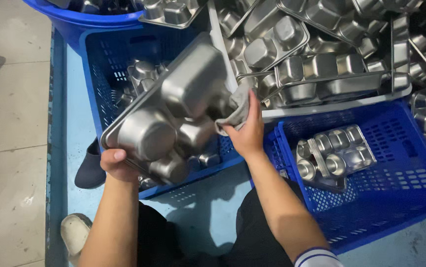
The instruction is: The person wipes stainless steel compartmentalized trays with a cloth, handling them one at a time from a blue basket and placing them into another basket. The person turns trays over to wipe both sides and continues the process throughout the clip.
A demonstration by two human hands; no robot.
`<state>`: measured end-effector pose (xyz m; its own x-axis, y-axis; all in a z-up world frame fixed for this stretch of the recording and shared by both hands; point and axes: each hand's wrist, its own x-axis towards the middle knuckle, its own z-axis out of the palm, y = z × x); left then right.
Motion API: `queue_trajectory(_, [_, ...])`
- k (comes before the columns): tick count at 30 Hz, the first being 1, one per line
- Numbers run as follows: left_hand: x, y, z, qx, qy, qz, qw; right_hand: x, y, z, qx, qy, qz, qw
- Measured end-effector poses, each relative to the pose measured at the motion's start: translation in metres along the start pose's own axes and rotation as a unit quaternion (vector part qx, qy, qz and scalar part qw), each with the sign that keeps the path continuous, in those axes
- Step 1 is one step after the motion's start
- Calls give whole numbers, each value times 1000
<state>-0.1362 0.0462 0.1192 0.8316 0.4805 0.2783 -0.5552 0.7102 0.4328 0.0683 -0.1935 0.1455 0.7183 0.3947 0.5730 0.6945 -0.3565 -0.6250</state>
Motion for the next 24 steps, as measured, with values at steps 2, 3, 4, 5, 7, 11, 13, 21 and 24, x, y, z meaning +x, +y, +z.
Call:
queue_trajectory(2, [-6,-1,-7,11,-8,-16,1000,8,-4,-4,-24,-10,-80,996])
queue_trajectory(3, [-9,-2,-11,31,-13,-9,999,11,-6,-5,-14,-21,-64,998])
queue_trajectory(4, [-12,-4,-14,49,-16,-3,999,12,-6,-7,-5,-34,-47,998])
queue_trajectory(5, [-16,-4,-17,49,-27,-5,998,11,-7,-7,5,-48,-30,998])
queue_trajectory(7, [-19,-4,-26,49,-49,-4,998,13,-2,-5,65,-60,6,996])
queue_trajectory(11, [-21,-3,-47,42,-34,-29,998,3,19,6,298,-73,125,944])
queue_trajectory(13, [-18,-1,-54,12,-25,-58,998,0,33,10,380,-77,173,905])
queue_trajectory(21, [-5,2,-50,-88,-45,-25,995,21,61,-15,587,-9,274,761])
queue_trajectory(24, [-4,-5,-37,-70,-15,-8,997,42,36,-41,723,-27,243,646])
